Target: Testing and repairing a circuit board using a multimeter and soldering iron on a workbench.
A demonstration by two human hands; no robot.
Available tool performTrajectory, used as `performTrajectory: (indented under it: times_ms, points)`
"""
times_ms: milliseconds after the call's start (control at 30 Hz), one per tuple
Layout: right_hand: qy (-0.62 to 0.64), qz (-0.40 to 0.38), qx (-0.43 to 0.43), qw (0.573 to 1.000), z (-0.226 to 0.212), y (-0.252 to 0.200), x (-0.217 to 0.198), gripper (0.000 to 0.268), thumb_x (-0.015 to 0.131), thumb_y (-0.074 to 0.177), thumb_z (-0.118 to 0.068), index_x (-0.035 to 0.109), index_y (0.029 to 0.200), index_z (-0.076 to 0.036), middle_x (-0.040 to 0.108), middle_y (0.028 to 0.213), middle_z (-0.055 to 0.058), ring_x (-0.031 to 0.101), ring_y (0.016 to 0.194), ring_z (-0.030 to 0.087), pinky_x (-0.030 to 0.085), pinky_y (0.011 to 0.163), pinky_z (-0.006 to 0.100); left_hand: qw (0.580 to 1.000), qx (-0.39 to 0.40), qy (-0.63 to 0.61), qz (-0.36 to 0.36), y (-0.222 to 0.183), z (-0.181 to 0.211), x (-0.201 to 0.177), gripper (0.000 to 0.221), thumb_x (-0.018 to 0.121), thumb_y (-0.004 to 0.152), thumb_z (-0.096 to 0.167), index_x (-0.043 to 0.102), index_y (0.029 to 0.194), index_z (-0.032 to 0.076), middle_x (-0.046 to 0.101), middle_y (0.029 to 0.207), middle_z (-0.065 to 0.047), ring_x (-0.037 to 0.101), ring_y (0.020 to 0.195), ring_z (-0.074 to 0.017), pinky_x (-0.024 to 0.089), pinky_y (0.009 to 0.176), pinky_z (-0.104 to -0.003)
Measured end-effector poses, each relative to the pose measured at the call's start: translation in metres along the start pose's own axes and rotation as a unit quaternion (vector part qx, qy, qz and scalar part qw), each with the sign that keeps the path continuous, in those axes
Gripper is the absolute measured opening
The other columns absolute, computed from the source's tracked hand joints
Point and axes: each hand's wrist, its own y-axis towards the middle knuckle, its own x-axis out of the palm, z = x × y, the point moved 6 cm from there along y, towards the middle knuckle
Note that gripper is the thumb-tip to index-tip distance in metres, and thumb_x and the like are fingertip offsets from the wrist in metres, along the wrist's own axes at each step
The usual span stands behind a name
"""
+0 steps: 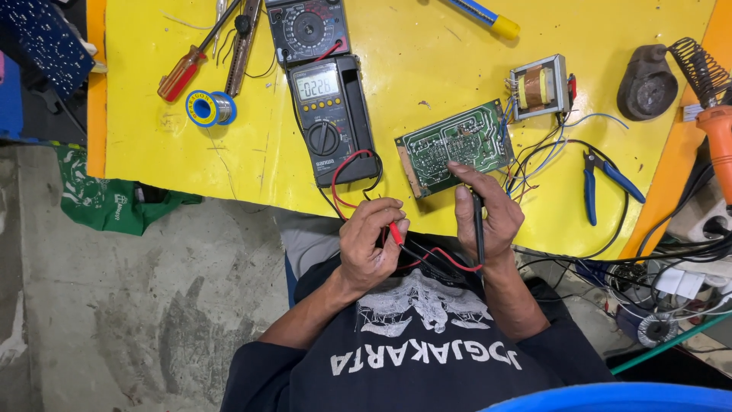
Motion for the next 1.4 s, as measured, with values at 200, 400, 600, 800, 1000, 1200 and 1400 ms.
performTrajectory:
  times_ms: [200,400,600,800,1000,1200,1400]
  points:
    - [-0.019,0.013,-0.009,1.0,0.0,0.002,-0.01,0.02,0.058,0.104,-0.002,0.068,0.112,0.013,0.074,0.105,0.029,0.073,0.099,0.046,0.058,0.086,0.05,1.0,-0.001,-0.004,-0.001,0.0,0.0,0.001,0.009,0.071,0.094,0.003,0.072,0.1,-0.002,0.071,0.096,-0.021,0.073,0.081,-0.0374,0.06,0.069,-0.043]
    - [0.004,-0.001,0.005,1.0,0.002,-0.002,-0.002,0.018,0.061,0.102,-0.002,0.069,0.11,0.012,0.074,0.103,0.028,0.074,0.099,0.047,0.058,0.087,0.05,1.0,0.0,-0.002,-0.004,0.0,0.001,0.003,0.009,0.071,0.094,0.003,0.072,0.101,-0.002,0.071,0.097,-0.021,0.072,0.081,-0.0372,0.06,0.069,-0.042]
    - [-0.007,-0.003,0.002,1.0,0.002,-0.002,-0.001,0.018,0.061,0.101,-0.002,0.07,0.109,0.012,0.075,0.103,0.027,0.074,0.097,0.045,0.059,0.086,0.049,1.0,0.003,-0.006,-0.002,0.003,0.004,0.001,0.008,0.071,0.094,0.004,0.071,0.1,-0.002,0.071,0.096,-0.02,0.073,0.08,-0.0363,0.06,0.068,-0.042]
    - [-0.018,-0.001,0.001,1.0,-0.002,0.0,-0.003,0.018,0.062,0.101,-0.005,0.072,0.111,0.007,0.077,0.104,0.023,0.075,0.098,0.042,0.059,0.084,0.045,1.0,0.009,-0.009,-0.009,0.01,0.012,0.001,0.008,0.071,0.094,0.003,0.071,0.098,-0.003,0.071,0.093,-0.019,0.073,0.08,-0.0348,0.06,0.067,-0.039]
    - [-0.01,0.001,0.002,1.0,-0.008,0.001,-0.005,0.02,0.061,0.101,-0.007,0.072,0.11,0.006,0.076,0.103,0.023,0.074,0.098,0.043,0.06,0.083,0.047,1.0,0.029,-0.001,-0.01,0.013,0.022,0.001,0.007,0.07,0.094,0.003,0.07,0.097,-0.003,0.071,0.091,-0.018,0.073,0.08,-0.0358,0.059,0.065,-0.038]
    - [0.001,0.017,-0.03,0.999,-0.018,-0.001,-0.012,0.02,0.061,0.1,-0.006,0.072,0.112,0.006,0.076,0.104,0.023,0.075,0.094,0.043,0.061,0.078,0.045,0.999,0.023,-0.005,-0.029,0.011,0.036,0.002,0.007,0.069,0.095,0.003,0.07,0.098,-0.002,0.07,0.09,-0.018,0.072,0.076,-0.0335,0.058,0.061,-0.035]
    - [0.076,0.0,-0.038,0.996,-0.042,-0.01,-0.016,0.018,0.066,0.093,-0.005,0.072,0.106,0.007,0.077,0.098,0.023,0.077,0.084,0.041,0.061,0.068,0.042,0.998,0.026,0.002,-0.065,0.004,0.04,0.008,0.01,0.074,0.093,0.005,0.07,0.1,0.0,0.07,0.087,-0.015,0.072,0.071,-0.0311,0.057,0.056,-0.034]
